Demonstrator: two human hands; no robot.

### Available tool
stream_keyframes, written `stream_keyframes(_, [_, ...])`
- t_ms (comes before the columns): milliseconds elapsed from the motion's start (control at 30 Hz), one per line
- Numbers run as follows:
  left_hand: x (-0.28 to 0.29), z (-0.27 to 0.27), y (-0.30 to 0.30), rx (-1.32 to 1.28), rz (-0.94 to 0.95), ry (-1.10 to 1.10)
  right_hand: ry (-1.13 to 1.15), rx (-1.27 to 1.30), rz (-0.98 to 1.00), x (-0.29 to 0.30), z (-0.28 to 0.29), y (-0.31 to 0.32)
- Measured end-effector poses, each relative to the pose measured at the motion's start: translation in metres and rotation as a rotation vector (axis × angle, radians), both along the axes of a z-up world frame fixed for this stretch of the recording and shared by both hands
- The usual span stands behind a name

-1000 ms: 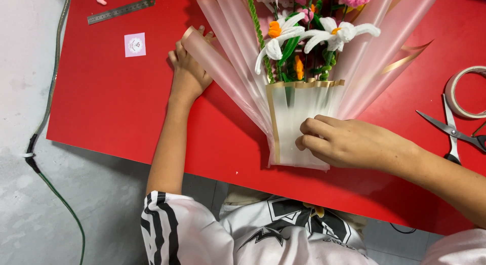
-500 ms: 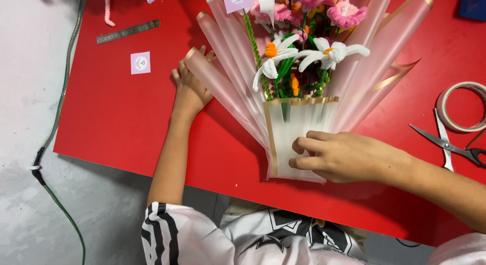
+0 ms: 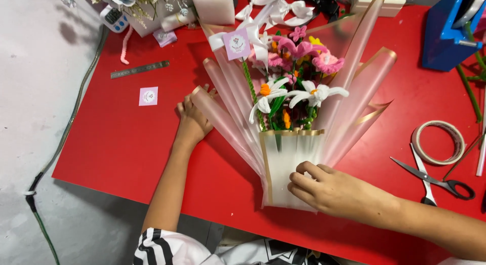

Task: Finishing a flower bouquet by wrapping the stems with tape and tying a decorative white ribbon.

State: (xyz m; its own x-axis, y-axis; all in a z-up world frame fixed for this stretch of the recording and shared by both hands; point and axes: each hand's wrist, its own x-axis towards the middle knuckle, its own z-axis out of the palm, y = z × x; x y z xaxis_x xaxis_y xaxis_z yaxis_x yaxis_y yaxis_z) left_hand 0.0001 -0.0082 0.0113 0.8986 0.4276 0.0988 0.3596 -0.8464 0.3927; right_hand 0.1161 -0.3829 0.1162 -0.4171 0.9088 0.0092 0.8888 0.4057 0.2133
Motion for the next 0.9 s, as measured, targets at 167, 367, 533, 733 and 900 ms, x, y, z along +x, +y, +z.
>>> stream_keyframes(167, [0.001, 0.002, 0.001, -0.038, 0.011, 0.008, 0.069, 0.033, 0.015, 0.01, 0.017, -0.001])
stream_keyframes(367, [-0.001, -0.001, 0.003, -0.034, 0.027, 0.008, 0.131, 0.071, -0.098, 0.032, 0.033, -0.024])
stream_keyframes(533, [-0.007, -0.036, 0.019, 0.045, -0.037, -0.035, 0.312, 0.032, -0.439, 0.065, 0.024, -0.074])
stream_keyframes(733, [-0.002, -0.055, 0.026, 0.239, 0.0, -0.04, -0.039, -0.018, -0.594, 0.086, 0.005, -0.127])
stream_keyframes(900, [0.0, -0.023, 0.014, 0.045, 0.025, 0.044, 0.216, -0.148, -0.762, 0.074, 0.0, -0.145])
